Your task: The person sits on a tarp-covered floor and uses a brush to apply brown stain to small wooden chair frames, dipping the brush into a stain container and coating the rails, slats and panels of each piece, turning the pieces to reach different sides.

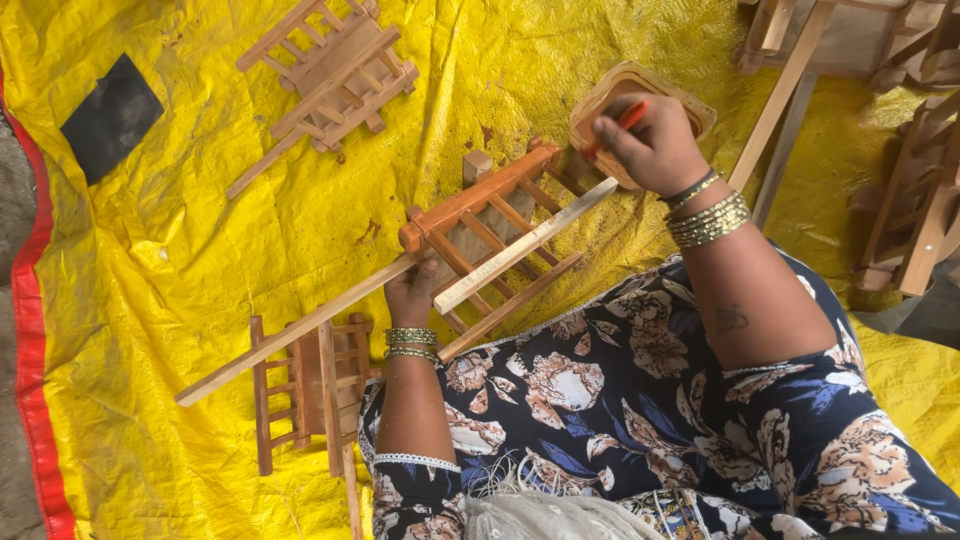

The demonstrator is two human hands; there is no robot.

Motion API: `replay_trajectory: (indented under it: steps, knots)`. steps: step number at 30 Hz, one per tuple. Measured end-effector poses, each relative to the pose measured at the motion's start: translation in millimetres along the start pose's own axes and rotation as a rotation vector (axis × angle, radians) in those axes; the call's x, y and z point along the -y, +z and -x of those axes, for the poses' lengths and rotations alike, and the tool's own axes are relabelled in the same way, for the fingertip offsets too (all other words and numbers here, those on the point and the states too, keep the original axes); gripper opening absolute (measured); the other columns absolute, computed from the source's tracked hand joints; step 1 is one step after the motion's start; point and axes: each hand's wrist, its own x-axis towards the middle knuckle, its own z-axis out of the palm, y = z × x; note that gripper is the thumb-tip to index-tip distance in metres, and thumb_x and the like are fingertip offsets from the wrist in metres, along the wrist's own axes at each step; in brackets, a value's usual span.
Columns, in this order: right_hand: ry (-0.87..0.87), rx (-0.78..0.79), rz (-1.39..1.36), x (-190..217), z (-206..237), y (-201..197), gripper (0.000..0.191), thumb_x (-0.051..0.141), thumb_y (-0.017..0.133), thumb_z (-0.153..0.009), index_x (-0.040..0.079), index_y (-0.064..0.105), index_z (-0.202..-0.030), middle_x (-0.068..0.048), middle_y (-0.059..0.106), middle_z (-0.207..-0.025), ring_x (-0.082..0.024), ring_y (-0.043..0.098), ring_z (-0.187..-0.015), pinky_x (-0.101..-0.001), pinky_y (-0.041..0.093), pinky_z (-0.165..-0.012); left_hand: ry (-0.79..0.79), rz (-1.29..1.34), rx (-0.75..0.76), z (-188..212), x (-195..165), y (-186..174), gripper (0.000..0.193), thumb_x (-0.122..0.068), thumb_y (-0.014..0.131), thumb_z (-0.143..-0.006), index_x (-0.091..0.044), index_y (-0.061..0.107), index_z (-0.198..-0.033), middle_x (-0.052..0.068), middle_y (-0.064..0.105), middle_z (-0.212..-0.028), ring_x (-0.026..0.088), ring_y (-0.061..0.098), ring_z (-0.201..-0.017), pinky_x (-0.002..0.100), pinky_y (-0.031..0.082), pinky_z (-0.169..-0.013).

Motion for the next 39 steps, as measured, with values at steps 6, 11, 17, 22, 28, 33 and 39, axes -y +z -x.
replay_trajectory:
  steps: [6,11,17,22,28,33,39]
  knots:
    - [0.027,-0.022,-0.125,-3,-3,-2,0.023,0.020,0.066,-0.107,-0.002,0.070,-0.104,-0.009,0.074,-0.090,-0.013,0.072,-0.085,-0.0301,0.058,-0.075,-0.009,-0.043,-0.013,1,-3,2,0.043,-0.031,0.084,-0.088,-0.001,0.072,-0.117,0.004,0.075,-0.111,0.011,0.067,-0.102,0.028,0.053,-0.092]
    - [0.359,0.114,-0.099,-14,-2,-28,0.023,0.023,0.067,-0.102,0.001,0.071,-0.104,-0.008,0.074,-0.088,-0.015,0.072,-0.079,-0.0309,0.060,-0.073,0.002,-0.018,0.018,0,-1,1,0.046,-0.030,0.085,-0.086,-0.001,0.070,-0.118,0.005,0.074,-0.112,0.011,0.067,-0.102,0.029,0.053,-0.091]
    - [0.220,-0.163,-0.401,-36,-7,17,0.020,0.022,0.066,-0.107,0.002,0.070,-0.109,-0.009,0.074,-0.096,-0.014,0.073,-0.086,-0.0304,0.063,-0.080,-0.043,-0.051,-0.083,-3,0,6,0.042,-0.030,0.078,-0.092,0.001,0.070,-0.119,0.007,0.073,-0.113,0.014,0.067,-0.102,0.031,0.054,-0.090]
    - [0.038,-0.393,-0.536,-29,-7,19,0.017,0.017,0.062,-0.108,0.002,0.066,-0.116,-0.009,0.074,-0.104,-0.016,0.075,-0.094,-0.0311,0.064,-0.081,-0.038,-0.046,-0.185,-11,-20,20,0.054,-0.041,0.072,-0.093,0.002,0.065,-0.125,0.009,0.072,-0.118,0.017,0.067,-0.108,0.032,0.051,-0.097]
    - [0.076,-0.155,-0.569,-15,17,3,0.011,0.010,0.062,-0.103,0.001,0.069,-0.105,-0.011,0.075,-0.099,-0.018,0.076,-0.091,-0.0324,0.064,-0.080,-0.497,-0.075,-0.325,-2,-36,16,0.072,-0.060,0.067,-0.091,0.005,0.068,-0.123,0.014,0.074,-0.111,0.023,0.071,-0.096,0.039,0.058,-0.084]
    - [0.118,0.236,-0.271,-7,18,26,0.017,0.008,0.064,-0.096,0.003,0.075,-0.108,-0.008,0.077,-0.097,-0.016,0.075,-0.086,-0.0319,0.063,-0.078,-0.706,0.112,-0.286,-1,-27,18,0.068,-0.061,0.065,-0.087,-0.003,0.067,-0.123,0.015,0.074,-0.111,0.027,0.073,-0.090,0.040,0.060,-0.069]
    - [-0.104,0.412,0.218,0,16,41,0.024,0.020,0.069,-0.096,0.018,0.077,-0.118,-0.006,0.076,-0.089,-0.021,0.070,-0.075,-0.0371,0.060,-0.073,-0.828,0.468,-0.262,-7,-19,29,0.061,-0.044,0.072,-0.087,-0.004,0.058,-0.131,0.018,0.065,-0.119,0.031,0.072,-0.089,0.046,0.064,-0.067]
